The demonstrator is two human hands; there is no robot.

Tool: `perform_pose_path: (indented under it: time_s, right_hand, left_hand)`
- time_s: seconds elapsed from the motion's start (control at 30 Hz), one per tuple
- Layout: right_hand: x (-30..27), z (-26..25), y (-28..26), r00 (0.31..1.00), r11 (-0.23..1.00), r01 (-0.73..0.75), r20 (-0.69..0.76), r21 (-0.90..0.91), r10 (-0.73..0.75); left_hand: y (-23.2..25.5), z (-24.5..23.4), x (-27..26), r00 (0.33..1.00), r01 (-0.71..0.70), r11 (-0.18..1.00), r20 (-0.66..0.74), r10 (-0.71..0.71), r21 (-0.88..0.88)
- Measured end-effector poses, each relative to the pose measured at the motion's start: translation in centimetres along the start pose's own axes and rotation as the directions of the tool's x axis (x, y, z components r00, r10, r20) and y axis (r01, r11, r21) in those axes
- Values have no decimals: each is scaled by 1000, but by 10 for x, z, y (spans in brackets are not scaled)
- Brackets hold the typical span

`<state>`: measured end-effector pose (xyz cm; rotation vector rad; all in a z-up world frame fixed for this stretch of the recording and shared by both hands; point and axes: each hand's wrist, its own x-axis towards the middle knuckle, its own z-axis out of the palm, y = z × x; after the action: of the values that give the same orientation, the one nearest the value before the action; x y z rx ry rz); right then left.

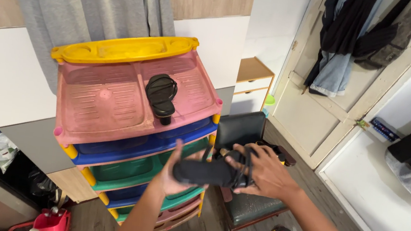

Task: The person picks up a pair of black sandals from a shoe rack and repeatedly wipes the soles and straps with their hands. They handle the sandals one at a time, turning them over to clean different surfaces, then place them back on the rack.

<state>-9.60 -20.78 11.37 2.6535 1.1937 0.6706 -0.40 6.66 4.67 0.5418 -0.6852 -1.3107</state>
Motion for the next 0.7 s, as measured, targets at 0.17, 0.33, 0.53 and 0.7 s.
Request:
perform_pose_path:
  time_s: [0.17, 0.33, 0.53, 0.7]
  right_hand:
    - [-2, 25, -12, 893, 902, -429, -128, 41, 431]
    - [18, 41, -49, 822, 840, -530, -172, 115, 543]
    - [10, 27, -81, 835, 845, -524, -128, 111, 535]
    - [-25, 37, -85, 744, 775, -583, -223, 242, 630]
  left_hand:
    - [-57, -19, 36, 841, -478, 873, -339, 423, -94]
    - [-54, 8, 85, 531, -569, 638, -361, 767, 519]
    - [-28, -1, 87, 340, -668, 597, -531, 776, 445]
    - [-5, 8, 74, 295, -670, 529, -467, 834, 522]
